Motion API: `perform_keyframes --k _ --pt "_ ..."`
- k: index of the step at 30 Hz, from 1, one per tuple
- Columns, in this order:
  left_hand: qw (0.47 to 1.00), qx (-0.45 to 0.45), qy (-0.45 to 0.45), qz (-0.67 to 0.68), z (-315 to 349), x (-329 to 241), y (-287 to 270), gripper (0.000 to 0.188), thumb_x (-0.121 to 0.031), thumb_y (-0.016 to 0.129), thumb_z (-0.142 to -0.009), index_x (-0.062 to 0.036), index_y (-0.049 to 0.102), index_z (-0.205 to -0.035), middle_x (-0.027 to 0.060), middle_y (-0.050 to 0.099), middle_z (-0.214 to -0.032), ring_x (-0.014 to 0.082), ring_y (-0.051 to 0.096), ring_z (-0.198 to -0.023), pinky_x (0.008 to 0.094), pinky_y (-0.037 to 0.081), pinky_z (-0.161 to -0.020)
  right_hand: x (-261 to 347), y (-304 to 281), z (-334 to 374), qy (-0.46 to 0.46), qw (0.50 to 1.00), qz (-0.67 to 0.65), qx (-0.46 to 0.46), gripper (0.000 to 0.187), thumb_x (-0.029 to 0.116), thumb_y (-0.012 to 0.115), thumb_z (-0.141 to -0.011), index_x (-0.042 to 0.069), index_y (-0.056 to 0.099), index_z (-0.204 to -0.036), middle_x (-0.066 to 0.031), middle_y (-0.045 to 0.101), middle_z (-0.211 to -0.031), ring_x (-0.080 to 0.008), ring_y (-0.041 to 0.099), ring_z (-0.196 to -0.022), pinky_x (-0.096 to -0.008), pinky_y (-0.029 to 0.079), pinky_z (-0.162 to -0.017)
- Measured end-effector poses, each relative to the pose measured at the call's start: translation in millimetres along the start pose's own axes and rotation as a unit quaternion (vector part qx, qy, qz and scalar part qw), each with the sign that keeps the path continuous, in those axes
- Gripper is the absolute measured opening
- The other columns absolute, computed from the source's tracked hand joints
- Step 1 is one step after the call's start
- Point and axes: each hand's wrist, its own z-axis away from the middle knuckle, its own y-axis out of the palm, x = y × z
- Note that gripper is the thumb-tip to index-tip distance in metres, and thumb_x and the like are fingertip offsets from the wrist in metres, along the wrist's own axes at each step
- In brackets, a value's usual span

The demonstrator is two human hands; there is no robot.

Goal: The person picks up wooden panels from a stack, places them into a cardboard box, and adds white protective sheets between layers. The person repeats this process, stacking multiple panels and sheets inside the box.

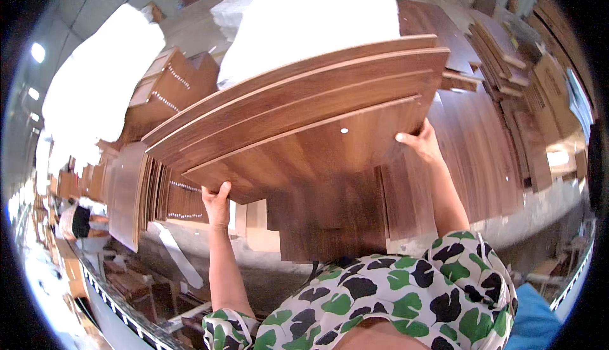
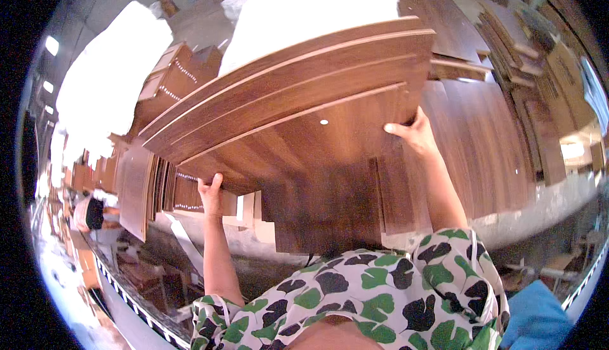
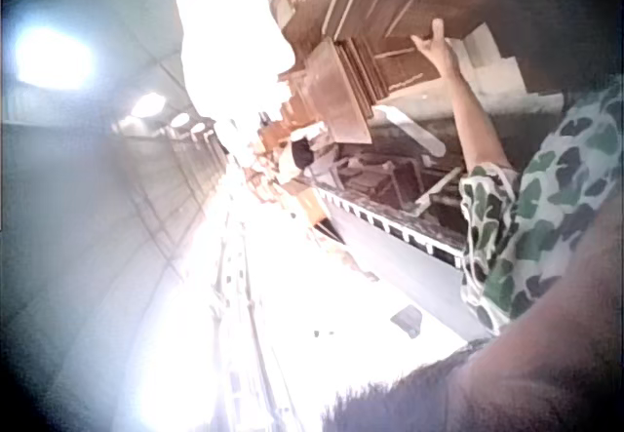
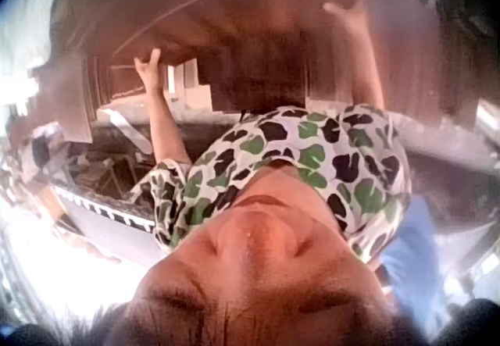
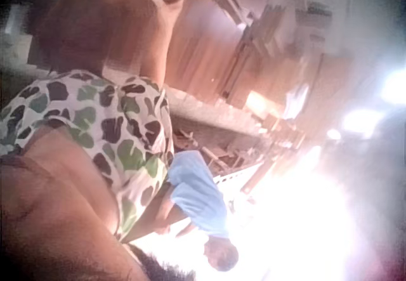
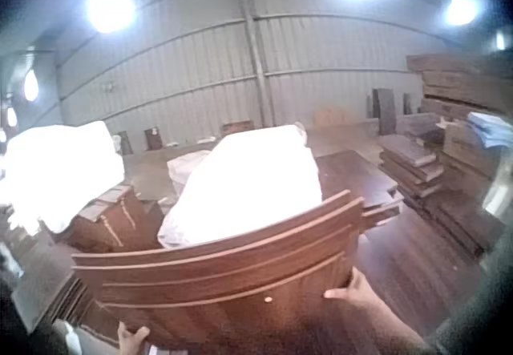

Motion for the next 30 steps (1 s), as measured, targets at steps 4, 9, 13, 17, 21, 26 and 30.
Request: perform_keyframes --k 4,9,13,17,21,26,30 --pt "0.999 -0.026 -0.042 -0.002 8 -6 -5 0.044 -0.008 0.074 -0.075 -0.0015 0.049 -0.11 0.0095 0.06 -0.109 0.0198 0.057 -0.097 0.0326 0.046 -0.088 -6 2 8 0.019 0.997 0.068 0.012 0.079 0.018 0.085 -0.062 -0.006 0.041 -0.124 -0.0149 0.055 -0.117 -0.0244 0.053 -0.108 -0.0368 0.043 -0.094" --pt "0.999 0.013 -0.001 -0.049 -1 -17 23 0.049 -0.012 0.073 -0.078 0.0008 0.05 -0.119 0.0112 0.059 -0.114 0.0192 0.056 -0.104 0.0326 0.045 -0.091 -8 -14 12 -0.062 0.994 0.089 0.032 0.07 0.022 0.079 -0.069 -0.007 0.044 -0.123 -0.015 0.055 -0.116 -0.0242 0.053 -0.105 -0.0348 0.041 -0.093" --pt "0.981 -0.032 -0.11 -0.159 -17 -44 12 0.071 -0.039 0.08 -0.064 0.0066 0.056 -0.113 0.0158 0.063 -0.105 0.0223 0.06 -0.098 0.0319 0.047 -0.085 13 -8 3 0.045 0.983 0.172 0.051 0.07 0.022 0.077 -0.072 -0.008 0.043 -0.126 -0.0152 0.054 -0.118 -0.0251 0.053 -0.105 -0.0347 0.04 -0.092" --pt "0.953 -0.035 -0.191 -0.232 -1 -33 6 0.087 -0.055 0.081 -0.055 0.0095 0.06 -0.108 0.0204 0.064 -0.101 0.0253 0.063 -0.095 0.0336 0.049 -0.081 46 9 15 0.205 0.966 0.129 0.084 0.075 0.022 0.077 -0.072 -0.006 0.04 -0.13 -0.0158 0.052 -0.122 -0.0264 0.051 -0.109 -0.0364 0.039 -0.095" --pt "0.938 -0.037 -0.153 -0.31 19 45 -11 0.088 -0.06 0.078 -0.054 0.0104 0.062 -0.103 0.0218 0.065 -0.099 0.0275 0.063 -0.094 0.0351 0.049 -0.082 -37 -14 51 0.063 0.989 0.095 0.09 0.084 0.026 0.078 -0.07 -0.005 0.034 -0.135 -0.015 0.041 -0.135 -0.0293 0.04 -0.122 -0.0374 0.031 -0.103" --pt "0.909 -0.009 -0.248 -0.336 39 30 -7 0.091 -0.064 0.076 -0.054 0.0111 0.061 -0.104 0.0228 0.062 -0.108 0.0297 0.06 -0.102 0.0356 0.047 -0.085 -60 -16 71 0.223 0.96 0.155 0.066 0.076 0.032 0.072 -0.077 -0.007 0.037 -0.133 -0.0186 0.041 -0.134 -0.0297 0.041 -0.121 -0.0387 0.035 -0.099" --pt "0.887 0.007 -0.286 -0.362 28 26 -10 0.097 -0.066 0.074 -0.054 0.0115 0.057 -0.111 0.0246 0.058 -0.115 0.0306 0.056 -0.109 0.0356 0.044 -0.092 -28 1 70 0.184 0.946 0.249 0.089 0.071 0.033 0.068 -0.081 -0.008 0.04 -0.13 -0.0198 0.045 -0.13 -0.0294 0.045 -0.118 -0.0382 0.035 -0.099"
